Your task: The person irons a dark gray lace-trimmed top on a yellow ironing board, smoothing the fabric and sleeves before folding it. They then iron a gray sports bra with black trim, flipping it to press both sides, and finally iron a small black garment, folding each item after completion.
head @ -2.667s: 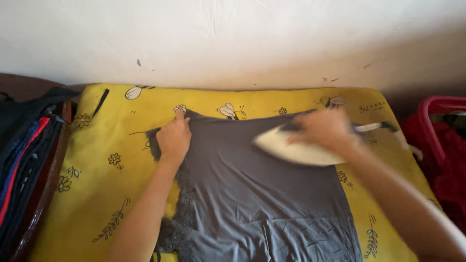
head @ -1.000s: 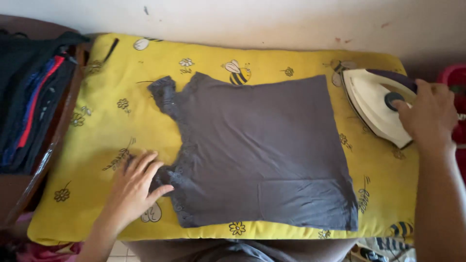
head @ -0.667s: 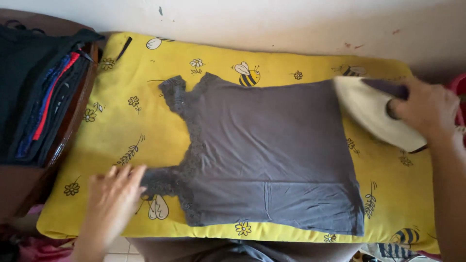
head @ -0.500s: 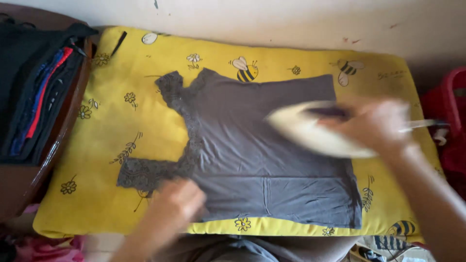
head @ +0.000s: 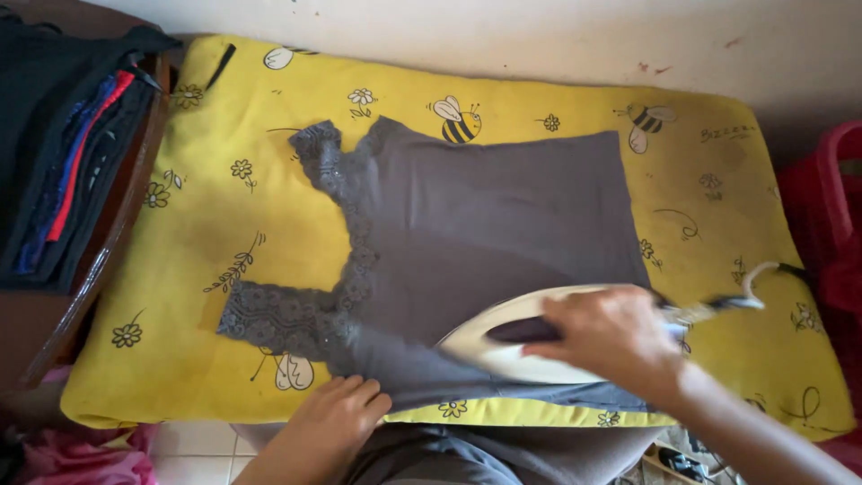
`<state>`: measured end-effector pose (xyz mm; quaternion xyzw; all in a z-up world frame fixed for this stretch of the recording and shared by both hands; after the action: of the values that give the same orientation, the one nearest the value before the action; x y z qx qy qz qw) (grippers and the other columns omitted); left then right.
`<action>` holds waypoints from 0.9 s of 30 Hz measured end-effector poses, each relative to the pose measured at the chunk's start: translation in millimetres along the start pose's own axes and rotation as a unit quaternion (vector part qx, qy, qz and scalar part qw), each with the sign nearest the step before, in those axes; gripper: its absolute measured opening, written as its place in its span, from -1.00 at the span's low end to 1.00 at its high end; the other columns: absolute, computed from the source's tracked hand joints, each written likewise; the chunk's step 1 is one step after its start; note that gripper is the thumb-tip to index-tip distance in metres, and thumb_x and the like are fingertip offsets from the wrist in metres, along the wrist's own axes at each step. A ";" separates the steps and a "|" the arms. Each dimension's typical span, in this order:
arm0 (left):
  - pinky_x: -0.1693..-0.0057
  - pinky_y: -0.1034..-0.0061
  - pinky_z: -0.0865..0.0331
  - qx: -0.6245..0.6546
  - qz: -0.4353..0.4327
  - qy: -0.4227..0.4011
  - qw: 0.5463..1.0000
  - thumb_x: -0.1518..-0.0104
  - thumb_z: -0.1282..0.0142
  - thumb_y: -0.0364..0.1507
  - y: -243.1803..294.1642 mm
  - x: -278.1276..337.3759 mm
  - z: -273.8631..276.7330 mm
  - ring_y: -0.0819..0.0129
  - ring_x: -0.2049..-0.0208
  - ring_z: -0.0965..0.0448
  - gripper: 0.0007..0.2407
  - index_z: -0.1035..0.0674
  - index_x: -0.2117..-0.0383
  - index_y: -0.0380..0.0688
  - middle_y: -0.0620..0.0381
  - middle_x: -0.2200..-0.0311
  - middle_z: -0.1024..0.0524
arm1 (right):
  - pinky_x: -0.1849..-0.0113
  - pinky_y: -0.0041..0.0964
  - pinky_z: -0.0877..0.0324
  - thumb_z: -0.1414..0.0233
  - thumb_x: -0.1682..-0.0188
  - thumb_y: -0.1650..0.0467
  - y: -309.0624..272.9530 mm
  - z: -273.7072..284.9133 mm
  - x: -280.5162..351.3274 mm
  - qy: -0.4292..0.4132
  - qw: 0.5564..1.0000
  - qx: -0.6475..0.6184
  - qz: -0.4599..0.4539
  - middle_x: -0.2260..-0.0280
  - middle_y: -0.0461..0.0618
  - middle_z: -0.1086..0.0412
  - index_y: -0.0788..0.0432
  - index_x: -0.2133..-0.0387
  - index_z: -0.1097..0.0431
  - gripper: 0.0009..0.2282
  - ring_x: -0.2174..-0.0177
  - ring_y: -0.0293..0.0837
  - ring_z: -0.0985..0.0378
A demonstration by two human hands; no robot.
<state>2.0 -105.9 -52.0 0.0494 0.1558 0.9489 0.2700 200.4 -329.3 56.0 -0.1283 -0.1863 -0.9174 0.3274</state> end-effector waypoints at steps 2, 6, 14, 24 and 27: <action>0.20 0.19 -0.46 -0.004 -0.009 -0.006 1.000 -0.07 -0.35 -0.31 -3.9 -5.8 9.5 0.09 0.27 -0.56 -0.78 -0.56 0.33 -0.10 0.07 0.33 -0.55 | 0.35 -0.05 -0.57 0.08 0.22 -0.30 34.3 0.7 13.6 -0.058 0.995 -0.023 -0.077 0.29 -0.35 -0.57 -0.37 0.18 -0.41 -0.47 0.30 -0.09 -0.68; 0.10 0.33 -0.47 0.125 0.049 0.014 0.991 -0.17 -0.26 -0.27 -37.9 -30.2 74.3 0.19 0.32 -0.61 -0.78 -0.58 0.21 -0.11 0.05 0.31 -0.58 | 0.12 -0.05 -0.55 0.33 0.16 -0.36 168.2 -21.2 33.3 -0.121 0.915 -0.076 -0.377 0.09 0.11 -0.61 -0.16 0.02 -0.53 -0.21 0.07 0.13 -0.66; 0.43 0.60 -0.38 0.064 0.219 0.159 0.961 -0.36 -0.03 -0.37 -199.5 -166.3 161.1 0.47 0.64 -0.43 -0.83 -0.56 0.13 -0.22 0.06 0.35 -0.59 | 0.24 -0.08 -0.47 -0.07 -0.03 0.04 284.4 -70.0 -63.9 0.173 0.917 0.122 -0.338 0.11 0.02 -0.54 -0.07 0.14 -0.59 -0.66 0.10 0.06 -0.50; 0.15 0.08 -0.36 -0.172 0.312 0.313 0.880 -0.36 0.05 -0.26 -250.1 -241.7 120.8 -0.01 0.27 -0.52 -0.80 -0.47 0.19 -0.12 -0.02 0.36 -0.51 | 0.22 0.08 -0.41 0.03 -0.19 0.14 211.1 -73.6 -195.5 0.338 0.842 -0.165 -0.387 0.22 0.09 -0.36 0.11 0.12 -0.36 -0.71 0.21 0.19 -0.52; 0.39 0.17 -0.45 -0.220 0.269 0.359 0.866 -0.42 0.11 -0.26 -260.1 -252.0 137.0 0.02 0.61 -0.62 -0.81 -0.41 0.27 -0.08 0.02 0.58 -0.52 | 0.34 0.10 -0.49 0.10 -0.27 0.14 231.9 -65.0 -197.5 0.397 0.814 -0.126 -0.404 0.46 0.07 -0.46 0.09 0.10 -0.29 -0.72 0.43 0.18 -0.64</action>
<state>369.6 7.5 -8.6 -0.3156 0.0100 0.9465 -0.0660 492.0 -413.9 -13.1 0.2936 0.0423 -0.9539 -0.0464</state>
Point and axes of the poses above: each hand's wrist, its own x-axis away from the middle knuckle, its own z-axis out of the back of the hand, y = z × x, the point moved 8 cm from there along -x, towards the middle knuckle
